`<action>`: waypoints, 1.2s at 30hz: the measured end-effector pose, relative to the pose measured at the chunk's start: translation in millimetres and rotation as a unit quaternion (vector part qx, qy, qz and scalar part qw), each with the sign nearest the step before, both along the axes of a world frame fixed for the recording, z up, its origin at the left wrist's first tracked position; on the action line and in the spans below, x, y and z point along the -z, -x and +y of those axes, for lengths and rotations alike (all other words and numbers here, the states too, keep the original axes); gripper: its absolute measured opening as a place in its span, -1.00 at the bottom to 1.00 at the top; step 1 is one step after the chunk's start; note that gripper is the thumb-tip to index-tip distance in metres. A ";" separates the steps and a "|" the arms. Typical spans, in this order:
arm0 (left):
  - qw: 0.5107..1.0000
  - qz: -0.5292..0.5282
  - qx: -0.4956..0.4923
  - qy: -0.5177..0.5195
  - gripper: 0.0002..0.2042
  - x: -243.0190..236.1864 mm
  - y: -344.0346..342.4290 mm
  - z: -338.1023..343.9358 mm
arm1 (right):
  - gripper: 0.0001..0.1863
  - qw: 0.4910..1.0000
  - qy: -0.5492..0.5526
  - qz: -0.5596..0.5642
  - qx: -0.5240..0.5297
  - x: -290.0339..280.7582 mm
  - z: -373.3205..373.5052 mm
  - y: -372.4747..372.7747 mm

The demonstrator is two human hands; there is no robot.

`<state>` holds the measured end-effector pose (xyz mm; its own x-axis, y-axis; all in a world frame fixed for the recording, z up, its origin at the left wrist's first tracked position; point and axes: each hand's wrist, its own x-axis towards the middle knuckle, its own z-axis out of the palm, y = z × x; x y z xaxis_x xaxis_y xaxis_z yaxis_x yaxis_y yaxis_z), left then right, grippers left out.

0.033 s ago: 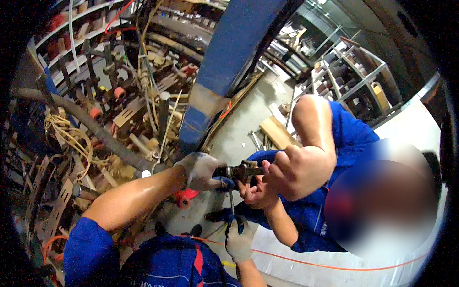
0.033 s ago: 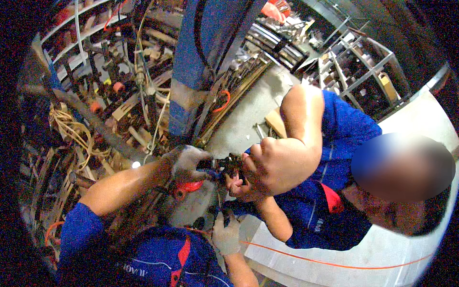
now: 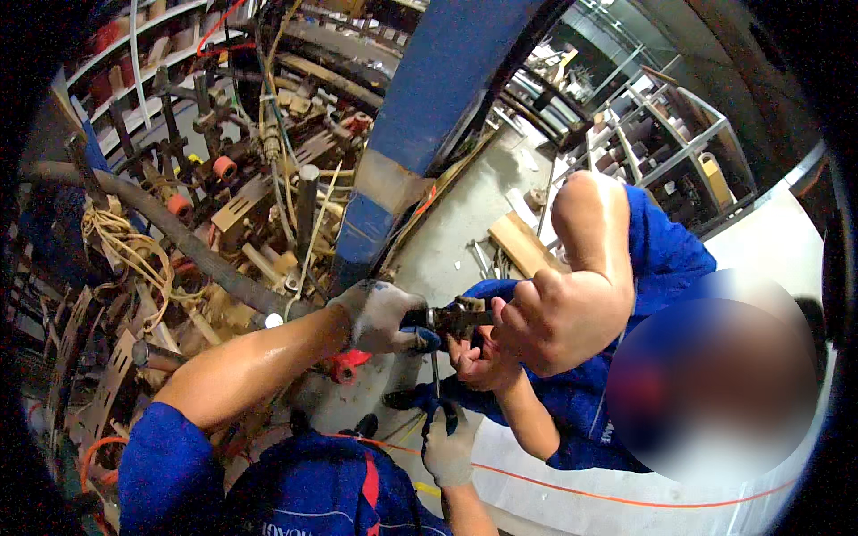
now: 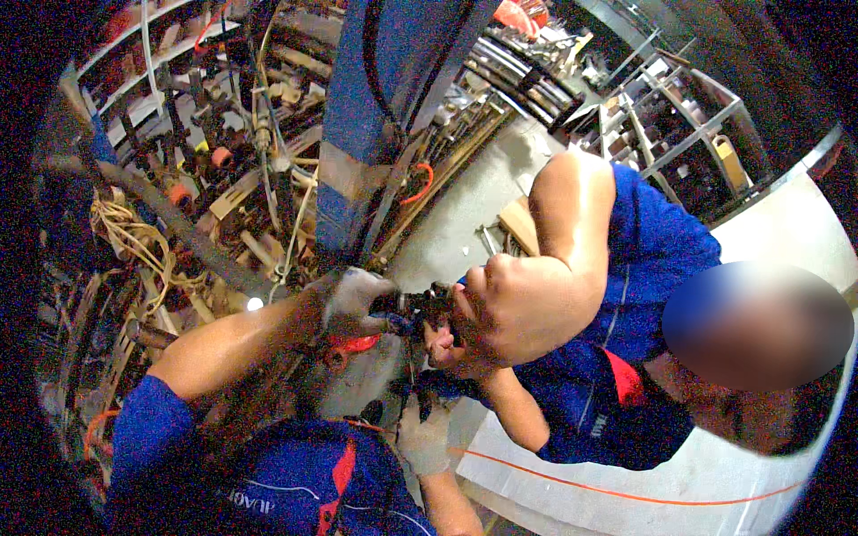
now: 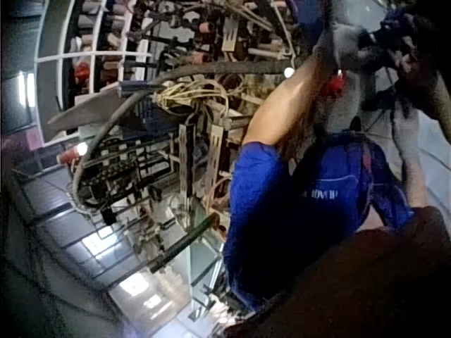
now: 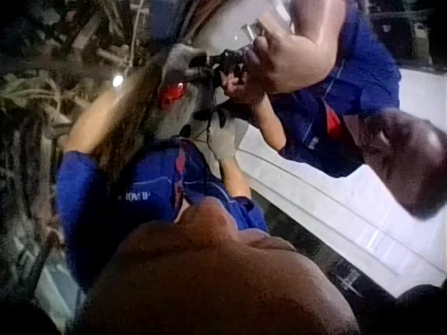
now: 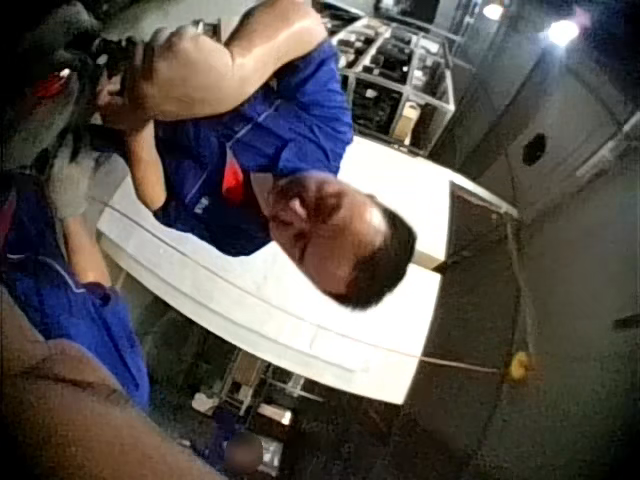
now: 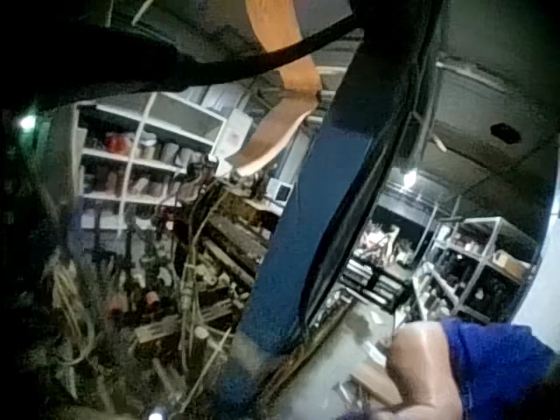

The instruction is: The person uses a wrench and pliers to disassemble and reassemble metal components on a large industrial machine, while another person assists by holding the assembly.

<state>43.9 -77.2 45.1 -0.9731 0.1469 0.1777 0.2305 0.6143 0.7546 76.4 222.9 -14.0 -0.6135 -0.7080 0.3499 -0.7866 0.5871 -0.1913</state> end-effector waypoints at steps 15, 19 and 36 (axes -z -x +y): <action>0.998 0.016 -0.013 0.058 -0.68 28.8 4.7 4.9 | -0.76 0.910 0.165 -0.354 0.138 -13.0 -3.8 -5.3; 0.995 -0.022 -0.005 0.101 -0.64 12.4 -2.7 9.7 | -0.73 0.910 0.181 -0.348 0.132 -17.5 -8.4 -12.4; 0.996 -0.008 -0.007 0.091 -0.54 10.1 -1.7 9.7 | -0.76 0.946 0.165 -0.264 0.094 0.4 -4.9 -13.3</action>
<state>45.6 -67.5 35.0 -0.9777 0.1617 0.1343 0.2102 0.7449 0.6332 89.7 218.0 -14.4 -0.8683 -0.4750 0.1432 -0.4185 0.5462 -0.7256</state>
